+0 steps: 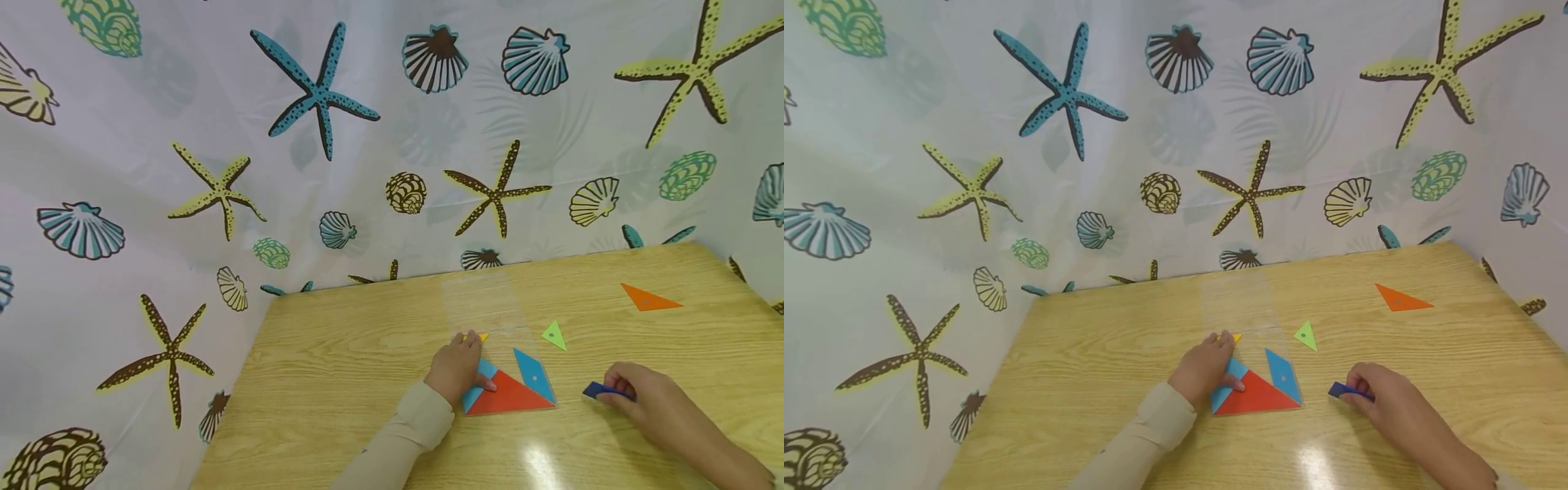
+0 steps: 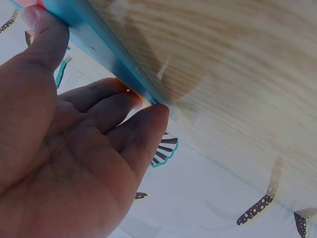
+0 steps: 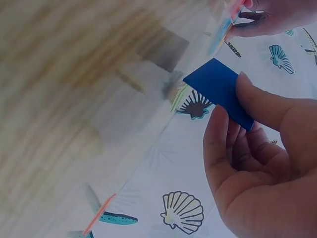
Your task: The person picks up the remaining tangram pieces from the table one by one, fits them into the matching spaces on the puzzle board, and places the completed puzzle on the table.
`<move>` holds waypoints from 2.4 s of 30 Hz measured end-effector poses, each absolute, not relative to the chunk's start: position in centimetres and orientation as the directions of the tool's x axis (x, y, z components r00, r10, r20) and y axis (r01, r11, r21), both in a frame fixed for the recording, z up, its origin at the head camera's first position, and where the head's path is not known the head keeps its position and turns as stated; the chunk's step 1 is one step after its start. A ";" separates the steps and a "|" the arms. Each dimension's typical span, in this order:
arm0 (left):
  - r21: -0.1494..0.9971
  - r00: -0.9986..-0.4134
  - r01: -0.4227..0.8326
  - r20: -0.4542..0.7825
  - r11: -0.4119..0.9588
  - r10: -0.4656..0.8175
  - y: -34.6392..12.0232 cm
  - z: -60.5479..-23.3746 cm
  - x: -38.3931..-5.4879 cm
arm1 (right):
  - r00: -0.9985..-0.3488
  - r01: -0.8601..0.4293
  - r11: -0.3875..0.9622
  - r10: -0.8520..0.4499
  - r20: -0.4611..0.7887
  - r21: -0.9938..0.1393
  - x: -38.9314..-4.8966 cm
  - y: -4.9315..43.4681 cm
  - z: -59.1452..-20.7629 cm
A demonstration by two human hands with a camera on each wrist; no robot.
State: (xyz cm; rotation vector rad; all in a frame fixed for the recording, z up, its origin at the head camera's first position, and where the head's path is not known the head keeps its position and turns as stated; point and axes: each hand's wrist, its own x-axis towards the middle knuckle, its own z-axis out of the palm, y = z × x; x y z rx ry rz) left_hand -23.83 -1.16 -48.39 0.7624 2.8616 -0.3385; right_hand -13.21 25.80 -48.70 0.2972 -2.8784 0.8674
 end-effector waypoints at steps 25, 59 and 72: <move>-0.159 -0.857 0.507 -0.195 0.847 0.477 -1.2 -48.7 -23.8 | -0.957 -0.288 0.674 -0.177 0.230 -0.680 -15.5 22.9 -48.4; -0.158 -0.874 0.476 -0.199 0.865 0.444 -1.0 -49.4 -24.1 | -0.942 -0.327 0.628 -0.157 0.297 -0.706 -19.8 18.1 -49.3; -0.177 -0.871 0.484 -0.191 0.857 0.453 -1.1 -49.2 -24.1 | -0.957 -0.289 0.654 -0.179 0.228 -0.699 -20.9 17.5 -49.6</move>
